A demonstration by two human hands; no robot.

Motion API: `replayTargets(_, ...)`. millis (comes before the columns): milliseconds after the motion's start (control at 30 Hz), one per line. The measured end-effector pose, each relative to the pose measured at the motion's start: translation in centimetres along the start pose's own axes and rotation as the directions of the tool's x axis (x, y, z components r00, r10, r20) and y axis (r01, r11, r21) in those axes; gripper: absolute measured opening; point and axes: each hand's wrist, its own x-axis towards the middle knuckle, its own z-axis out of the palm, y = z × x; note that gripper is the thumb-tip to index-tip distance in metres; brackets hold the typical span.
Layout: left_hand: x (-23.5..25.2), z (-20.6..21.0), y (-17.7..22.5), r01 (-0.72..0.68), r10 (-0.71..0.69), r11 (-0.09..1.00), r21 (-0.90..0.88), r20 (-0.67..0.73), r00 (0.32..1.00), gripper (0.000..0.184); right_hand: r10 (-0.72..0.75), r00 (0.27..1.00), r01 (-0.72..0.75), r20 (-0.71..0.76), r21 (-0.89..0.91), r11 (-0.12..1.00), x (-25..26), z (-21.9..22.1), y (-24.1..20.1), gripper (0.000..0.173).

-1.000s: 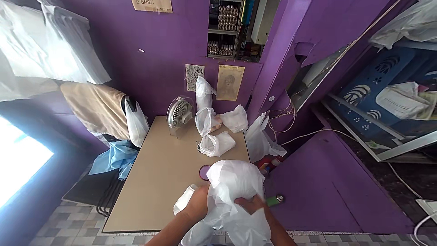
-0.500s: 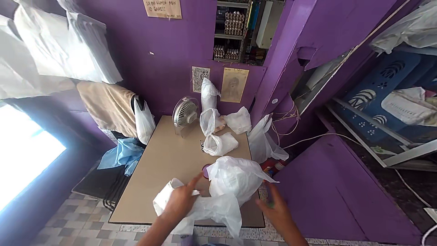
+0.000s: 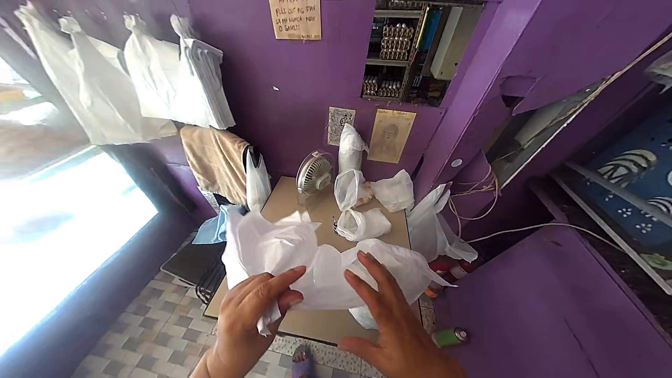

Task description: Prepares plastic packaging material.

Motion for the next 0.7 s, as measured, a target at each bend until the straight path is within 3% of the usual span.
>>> replayTargets(67, 0.1, -0.1, 0.8, 0.066, -0.066, 0.996, -0.066, 0.009, 0.998, 0.030, 0.034, 0.999, -0.031, -0.027, 0.092, 0.995, 0.0, 0.5, 0.0, 0.036)
replayTargets(167, -0.1, -0.7, 0.6, 0.312, -0.296, 0.936, -0.160, 0.117, 0.948, 0.041, 0.143, 0.990, -0.128, -0.007, 0.415, 0.901, -0.1, -0.6, 0.1, 0.023)
replayTargets(267, 0.0, -1.6, 0.7, 0.639, -0.526, 0.709, -0.299, 0.380, 0.761, 0.034, 0.244, 0.963, -0.260, 0.116, 0.645, 0.719, -0.7, -2.4, 0.2, 0.010)
replayTargets(333, -0.1, -1.5, 0.9, 0.734, -0.526, 0.558, -0.388, 0.519, 0.674, 0.028, 0.318, 0.936, -0.334, 0.155, 0.681, 0.652, -1.3, -3.1, 0.2, 0.004)
replayTargets(467, 0.1, -0.6, 1.0, 0.789, -0.547, 0.387, -0.477, 0.569, 0.613, 0.017, 0.453, 0.877, -0.422, 0.159, 0.705, 0.570, -2.3, -4.1, 0.3, 0.011)
replayTargets(600, 1.2, 0.2, 1.1, 0.881, -0.623, 0.293, -0.371, 0.625, 0.471, 0.029, 0.535, 0.837, -0.412, 0.114, 0.775, 0.480, -3.1, -4.6, 0.8, 0.017)
replayTargets(667, 1.6, 0.9, 1.3, 0.926, -0.681, 0.242, -0.291, 0.628, 0.376, 0.010, 0.551, 0.829, -0.414, 0.096, 0.767, 0.489, -3.4, -4.6, 0.7, 0.020)
replayTargets(700, 1.6, 1.2, 1.3, 0.931, -0.700, 0.233, -0.283, 0.616, 0.362, 0.004, 0.562, 0.822, -0.430, 0.094, 0.748, 0.506, -3.5, -4.7, 0.6, 0.023)
